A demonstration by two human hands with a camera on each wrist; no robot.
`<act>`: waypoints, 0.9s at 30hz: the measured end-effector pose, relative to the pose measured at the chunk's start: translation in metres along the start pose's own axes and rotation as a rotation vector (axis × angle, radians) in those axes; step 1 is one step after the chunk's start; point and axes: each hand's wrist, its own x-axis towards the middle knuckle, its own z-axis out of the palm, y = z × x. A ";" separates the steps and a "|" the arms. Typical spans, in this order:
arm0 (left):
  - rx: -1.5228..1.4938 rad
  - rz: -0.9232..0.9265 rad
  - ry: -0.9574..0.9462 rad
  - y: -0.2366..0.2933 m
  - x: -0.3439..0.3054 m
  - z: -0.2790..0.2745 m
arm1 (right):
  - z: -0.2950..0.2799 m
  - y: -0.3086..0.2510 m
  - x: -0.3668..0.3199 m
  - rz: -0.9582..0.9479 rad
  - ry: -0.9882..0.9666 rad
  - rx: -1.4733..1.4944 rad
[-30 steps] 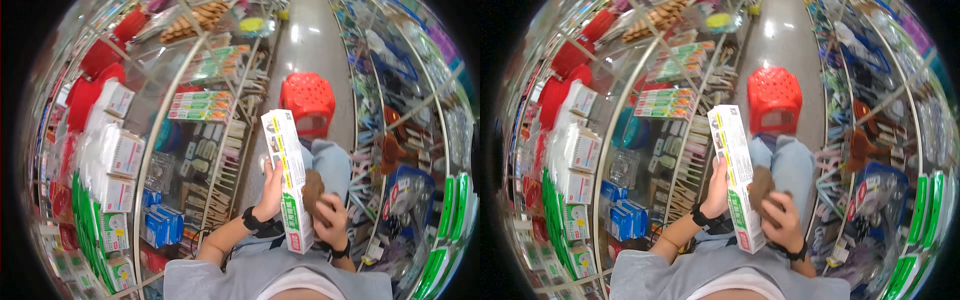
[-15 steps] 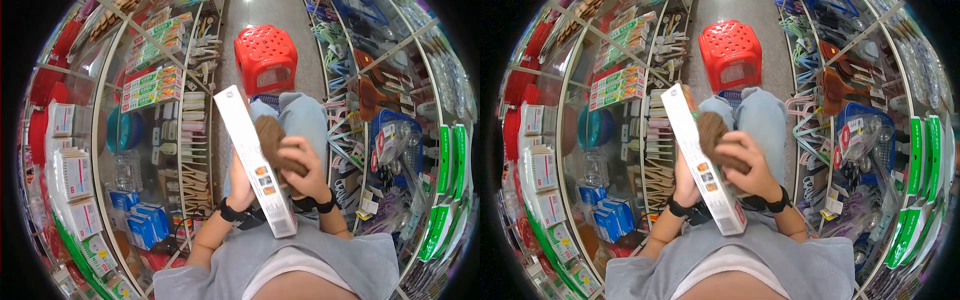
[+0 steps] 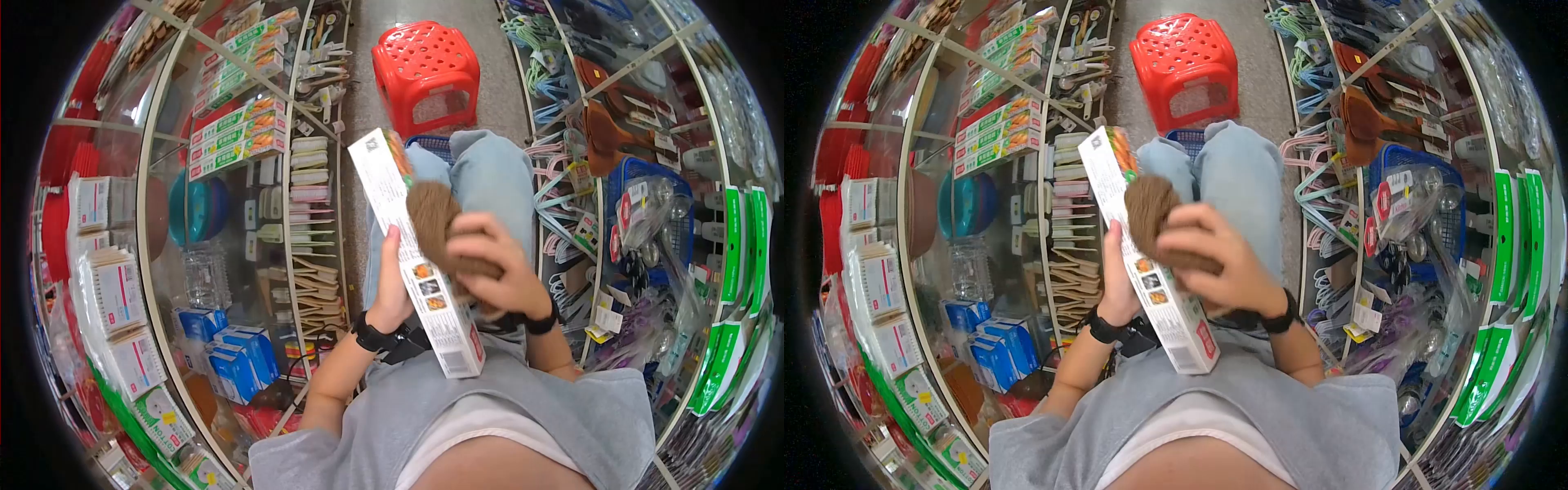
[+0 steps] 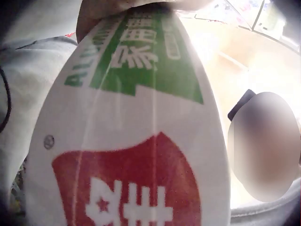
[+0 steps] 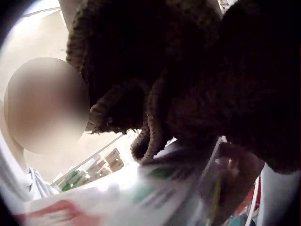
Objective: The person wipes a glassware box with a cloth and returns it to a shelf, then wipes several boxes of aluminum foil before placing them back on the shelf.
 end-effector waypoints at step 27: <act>0.376 0.269 0.144 0.029 -0.001 -0.013 | 0.006 -0.004 0.005 -0.081 0.063 0.045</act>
